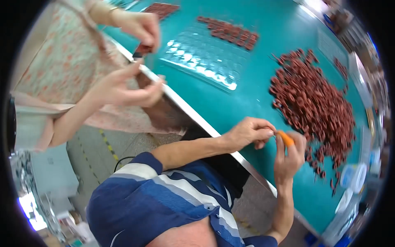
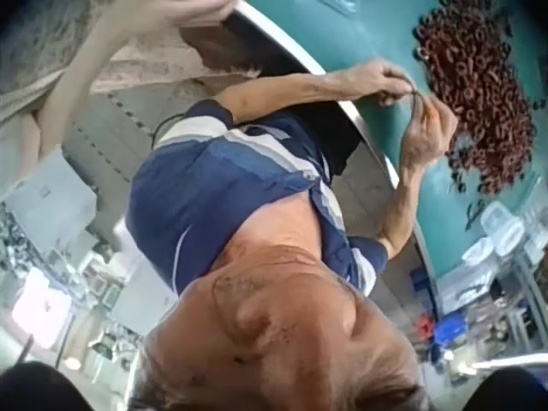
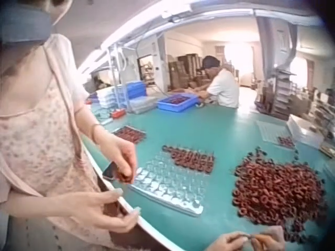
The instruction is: The recorder is using a small tool to manipulate and arrange wires on electronic coils at a factory workbench.
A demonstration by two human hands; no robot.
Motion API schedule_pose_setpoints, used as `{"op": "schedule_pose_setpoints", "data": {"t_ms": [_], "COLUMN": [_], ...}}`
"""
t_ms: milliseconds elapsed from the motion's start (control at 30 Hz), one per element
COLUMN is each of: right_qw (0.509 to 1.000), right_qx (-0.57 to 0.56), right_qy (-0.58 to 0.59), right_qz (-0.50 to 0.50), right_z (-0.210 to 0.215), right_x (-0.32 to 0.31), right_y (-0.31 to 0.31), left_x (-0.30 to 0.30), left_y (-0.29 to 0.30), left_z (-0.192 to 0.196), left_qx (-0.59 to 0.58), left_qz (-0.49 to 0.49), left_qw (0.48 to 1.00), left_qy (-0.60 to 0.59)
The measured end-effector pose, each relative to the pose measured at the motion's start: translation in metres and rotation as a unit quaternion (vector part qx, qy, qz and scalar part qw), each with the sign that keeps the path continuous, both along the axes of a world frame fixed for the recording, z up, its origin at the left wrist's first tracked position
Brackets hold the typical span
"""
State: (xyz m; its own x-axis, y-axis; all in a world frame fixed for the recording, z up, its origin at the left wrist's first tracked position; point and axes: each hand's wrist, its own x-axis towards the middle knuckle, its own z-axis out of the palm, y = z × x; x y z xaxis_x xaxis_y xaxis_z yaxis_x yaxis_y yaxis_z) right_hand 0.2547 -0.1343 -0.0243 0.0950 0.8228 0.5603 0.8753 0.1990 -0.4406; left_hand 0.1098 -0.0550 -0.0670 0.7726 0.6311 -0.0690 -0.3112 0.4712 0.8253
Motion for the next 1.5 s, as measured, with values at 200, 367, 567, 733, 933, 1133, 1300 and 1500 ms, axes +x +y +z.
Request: {"op": "schedule_pose_setpoints", "data": {"t_ms": [200,367,567,733,933,1133,1300,1500], "right_qw": [0.994,0.992,0.995,0.996,0.968,0.943,0.955,0.993], "right_qx": [-0.032,0.080,-0.008,0.068,-0.065,-0.077,-0.052,0.103], "right_qy": [0.104,-0.065,0.093,0.001,0.241,0.317,0.290,-0.001], "right_qz": [0.029,0.072,0.029,0.057,0.038,0.067,0.033,0.052], "right_z": [0.000,0.004,-0.008,-0.017,-0.015,-0.027,-0.027,-0.016], "right_x": [-0.013,-0.014,-0.010,-0.009,-0.008,-0.002,0.006,-0.011], "right_y": [0.016,0.026,0.026,0.024,0.025,0.029,0.033,0.034], "left_x": [-0.017,-0.013,-0.004,-0.003,-0.006,-0.004,-0.003,-0.002], "left_y": [0.006,0.015,0.014,0.008,0.001,0.002,0.006,0.017], "left_z": [0.000,0.000,0.000,-0.003,0.001,0.000,0.001,-0.009], "left_qx": [-0.019,-0.025,0.009,0.045,0.090,0.142,0.273,0.425], "left_qz": [0.031,0.036,0.107,0.128,0.158,0.151,0.106,0.191], "left_qw": [0.999,0.998,0.994,0.991,0.983,0.976,0.949,0.872], "left_qy": [-0.037,-0.055,-0.002,0.020,0.037,0.071,0.119,0.150]}}
